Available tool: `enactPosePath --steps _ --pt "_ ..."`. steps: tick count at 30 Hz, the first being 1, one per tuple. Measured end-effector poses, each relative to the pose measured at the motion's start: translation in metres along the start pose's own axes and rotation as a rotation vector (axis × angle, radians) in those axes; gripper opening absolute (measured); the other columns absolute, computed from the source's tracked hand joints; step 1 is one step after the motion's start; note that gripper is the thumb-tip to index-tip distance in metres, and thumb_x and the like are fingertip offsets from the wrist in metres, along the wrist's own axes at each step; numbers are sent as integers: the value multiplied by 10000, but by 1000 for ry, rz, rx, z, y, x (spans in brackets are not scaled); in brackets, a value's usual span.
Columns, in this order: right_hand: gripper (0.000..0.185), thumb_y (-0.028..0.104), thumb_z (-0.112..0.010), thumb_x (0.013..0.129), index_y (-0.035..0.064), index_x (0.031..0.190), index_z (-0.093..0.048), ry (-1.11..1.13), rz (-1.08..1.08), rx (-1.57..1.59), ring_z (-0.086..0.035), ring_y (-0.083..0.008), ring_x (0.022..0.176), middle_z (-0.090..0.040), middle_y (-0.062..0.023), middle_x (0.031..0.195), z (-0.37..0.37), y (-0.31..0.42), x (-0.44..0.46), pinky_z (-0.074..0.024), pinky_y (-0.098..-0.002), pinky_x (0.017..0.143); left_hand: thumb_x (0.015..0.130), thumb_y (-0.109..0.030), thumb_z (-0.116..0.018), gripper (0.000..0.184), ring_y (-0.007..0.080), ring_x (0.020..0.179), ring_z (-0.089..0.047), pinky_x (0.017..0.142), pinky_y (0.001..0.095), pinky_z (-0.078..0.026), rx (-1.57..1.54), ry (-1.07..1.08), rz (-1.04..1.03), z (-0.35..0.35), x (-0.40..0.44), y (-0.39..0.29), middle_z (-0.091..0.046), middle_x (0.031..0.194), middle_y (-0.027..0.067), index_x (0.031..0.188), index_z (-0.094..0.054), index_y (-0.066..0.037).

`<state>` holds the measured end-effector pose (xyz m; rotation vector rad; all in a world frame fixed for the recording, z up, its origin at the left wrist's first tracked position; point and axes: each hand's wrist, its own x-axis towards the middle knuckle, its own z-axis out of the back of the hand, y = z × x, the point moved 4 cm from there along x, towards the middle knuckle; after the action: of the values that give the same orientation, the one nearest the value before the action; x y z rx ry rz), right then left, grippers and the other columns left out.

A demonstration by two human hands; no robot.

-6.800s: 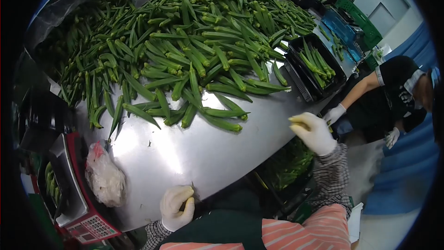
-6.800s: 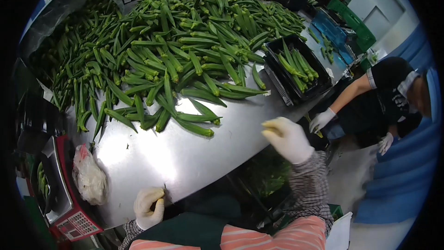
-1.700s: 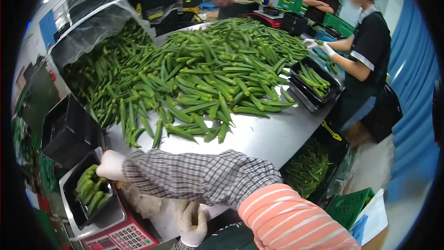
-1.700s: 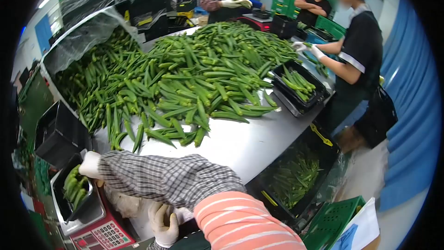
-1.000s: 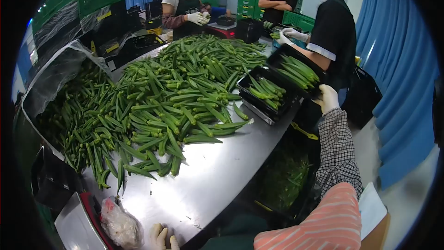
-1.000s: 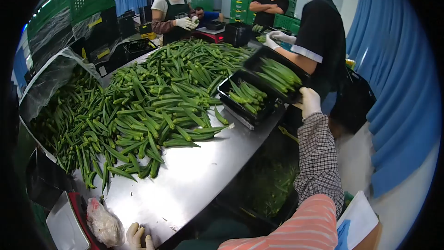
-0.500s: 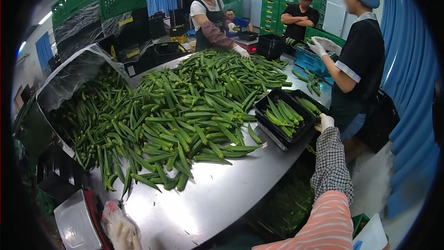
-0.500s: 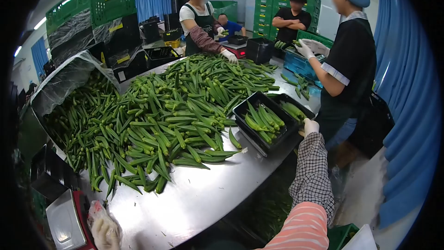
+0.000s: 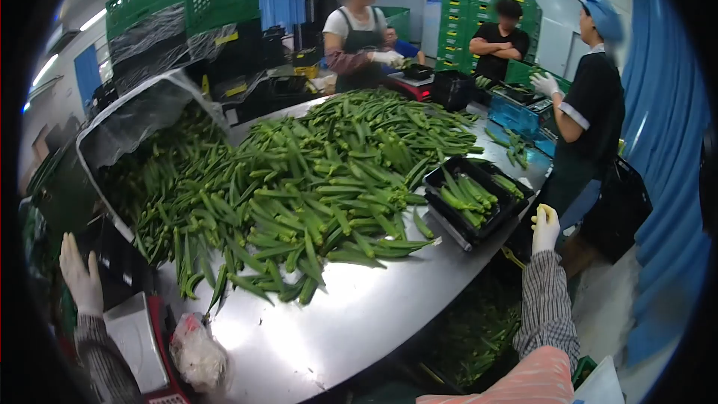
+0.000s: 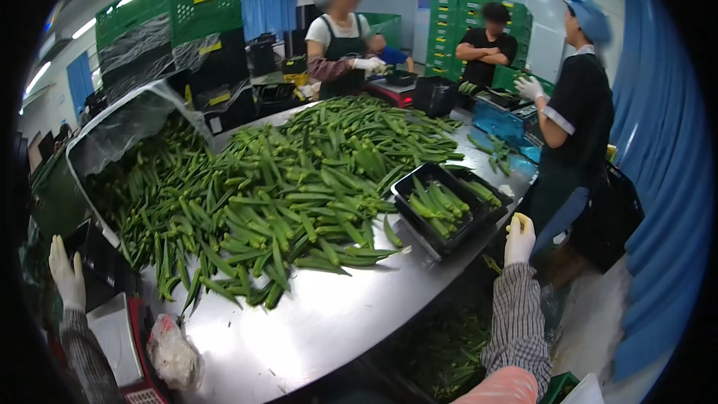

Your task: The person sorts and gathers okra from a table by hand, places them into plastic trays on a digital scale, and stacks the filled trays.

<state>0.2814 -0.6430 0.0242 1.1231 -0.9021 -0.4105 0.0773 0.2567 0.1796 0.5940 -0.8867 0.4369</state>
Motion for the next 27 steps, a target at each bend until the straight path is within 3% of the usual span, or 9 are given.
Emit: enactPosePath --steps 2,4,6,8,10,15,19,24,27 --pt "178 131 -485 924 26 1032 -579 172 85 2 -554 -81 706 -604 -29 914 -9 33 -56 -441 -218 607 938 -281 -407 420 322 1204 -441 997 435 -328 116 324 165 -54 -1 34 -486 1277 215 1226 -496 12" --pt "110 6 -521 864 3 955 -584 373 119 156 -530 -100 691 -585 -41 885 -27 38 -111 -450 -229 633 934 -334 -409 402 349 1072 -526 927 487 -362 -213 755 248 -100 -9 58 -594 1087 224 1024 -610 3" --pt "109 -19 -570 805 3 907 -602 527 129 68 -566 -126 761 -588 -67 873 -43 45 -163 -471 -246 692 926 -344 -420 413 384 944 -564 870 525 -371 -273 557 292 -121 -14 70 -625 929 223 851 -634 2" --pt "95 -15 -580 790 14 870 -623 570 362 -73 -595 -179 754 -605 -94 843 -60 60 -205 -477 -271 694 919 -351 -428 404 384 925 -571 861 491 -386 -240 568 292 -84 -4 33 -633 895 202 852 -637 -11" --pt "91 8 -596 765 26 848 -627 635 375 -31 -610 -261 745 -619 -114 853 -81 64 -234 -484 -328 689 916 -347 -432 390 379 907 -578 854 480 -389 -368 579 266 -83 1 22 -638 868 185 849 -639 -24" --pt "76 70 -624 713 101 782 -622 623 743 -320 -566 -284 760 -617 -53 842 -107 78 -268 -437 -399 678 733 -309 -677 314 367 896 -583 820 403 -427 -232 550 389 -82 10 19 -636 850 181 849 -617 -24" --pt "84 67 -626 707 115 777 -621 609 741 -293 -551 -262 766 -610 -38 829 -107 72 -267 -415 -388 683 688 -310 -721 428 387 944 -563 817 417 -426 -215 424 366 -54 23 21 -620 917 205 962 -590 -8" --pt "92 60 -622 702 107 781 -622 631 742 -275 -552 -266 762 -610 -38 837 -109 74 -267 -417 -389 679 811 -193 -652 336 447 1047 -483 929 446 -380 -119 -47 134 21 -23 57 -563 991 252 1005 -551 62" --pt "107 39 -612 699 101 785 -622 637 734 -276 -553 -269 769 -605 -47 829 -110 75 -268 -420 -388 683 794 -136 -662 271 451 1040 -468 965 462 -354 -157 122 131 71 -81 43 -536 927 240 920 -529 63"
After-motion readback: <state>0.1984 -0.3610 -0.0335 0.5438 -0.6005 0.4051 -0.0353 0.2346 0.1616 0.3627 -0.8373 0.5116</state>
